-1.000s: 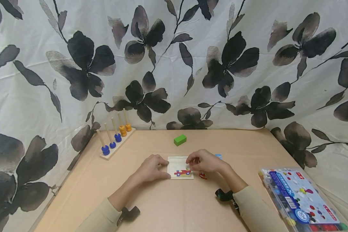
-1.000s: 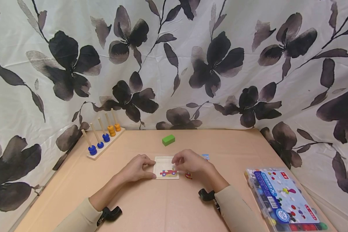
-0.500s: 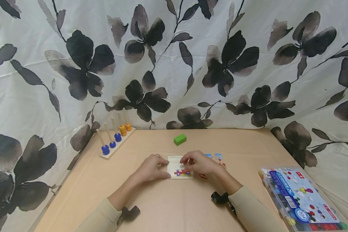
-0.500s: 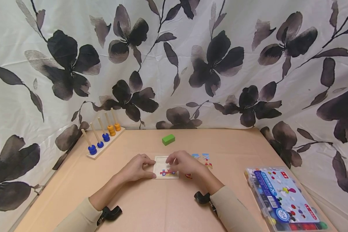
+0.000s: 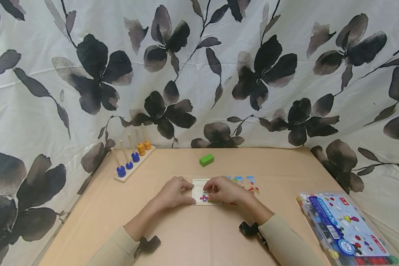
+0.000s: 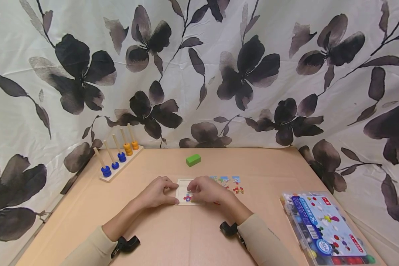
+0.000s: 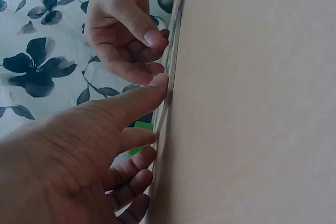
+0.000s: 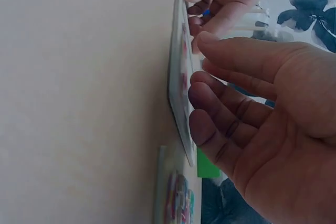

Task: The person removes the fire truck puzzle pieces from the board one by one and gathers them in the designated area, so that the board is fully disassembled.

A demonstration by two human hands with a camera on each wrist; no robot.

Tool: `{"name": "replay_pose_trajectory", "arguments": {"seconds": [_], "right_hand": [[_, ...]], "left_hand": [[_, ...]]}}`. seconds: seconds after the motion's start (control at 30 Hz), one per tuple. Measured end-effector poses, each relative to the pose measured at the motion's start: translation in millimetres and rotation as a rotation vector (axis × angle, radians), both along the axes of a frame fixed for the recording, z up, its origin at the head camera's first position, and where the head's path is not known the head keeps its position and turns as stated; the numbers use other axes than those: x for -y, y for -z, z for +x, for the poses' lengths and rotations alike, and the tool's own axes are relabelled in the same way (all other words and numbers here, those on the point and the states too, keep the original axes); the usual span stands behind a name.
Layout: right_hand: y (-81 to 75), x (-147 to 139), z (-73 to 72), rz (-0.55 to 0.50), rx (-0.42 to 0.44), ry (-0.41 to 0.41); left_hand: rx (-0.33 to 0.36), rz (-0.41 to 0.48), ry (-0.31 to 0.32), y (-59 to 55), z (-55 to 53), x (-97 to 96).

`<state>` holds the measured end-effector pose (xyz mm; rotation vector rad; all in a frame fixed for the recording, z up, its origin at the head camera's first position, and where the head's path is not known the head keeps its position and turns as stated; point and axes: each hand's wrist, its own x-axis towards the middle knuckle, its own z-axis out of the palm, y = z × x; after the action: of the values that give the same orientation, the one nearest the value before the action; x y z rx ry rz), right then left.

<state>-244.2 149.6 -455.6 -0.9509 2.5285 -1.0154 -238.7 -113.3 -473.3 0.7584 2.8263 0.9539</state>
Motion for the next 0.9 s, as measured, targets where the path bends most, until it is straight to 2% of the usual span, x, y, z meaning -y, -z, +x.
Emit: {"name": "replay_pose_trajectory", "arguments": {"seconds": [0.3, 0.9], "right_hand": [[3.5, 4.3, 2.3, 0.079, -0.053, -0.013], [3.0, 8.7, 4.4, 0.090, -0.066, -0.058]], "left_hand": [[-0.001, -0.005, -0.016, -0.4, 2.0, -0.9], [-0.001, 0.006, -0.015, 0.2, 1.7, 0.0]]}}
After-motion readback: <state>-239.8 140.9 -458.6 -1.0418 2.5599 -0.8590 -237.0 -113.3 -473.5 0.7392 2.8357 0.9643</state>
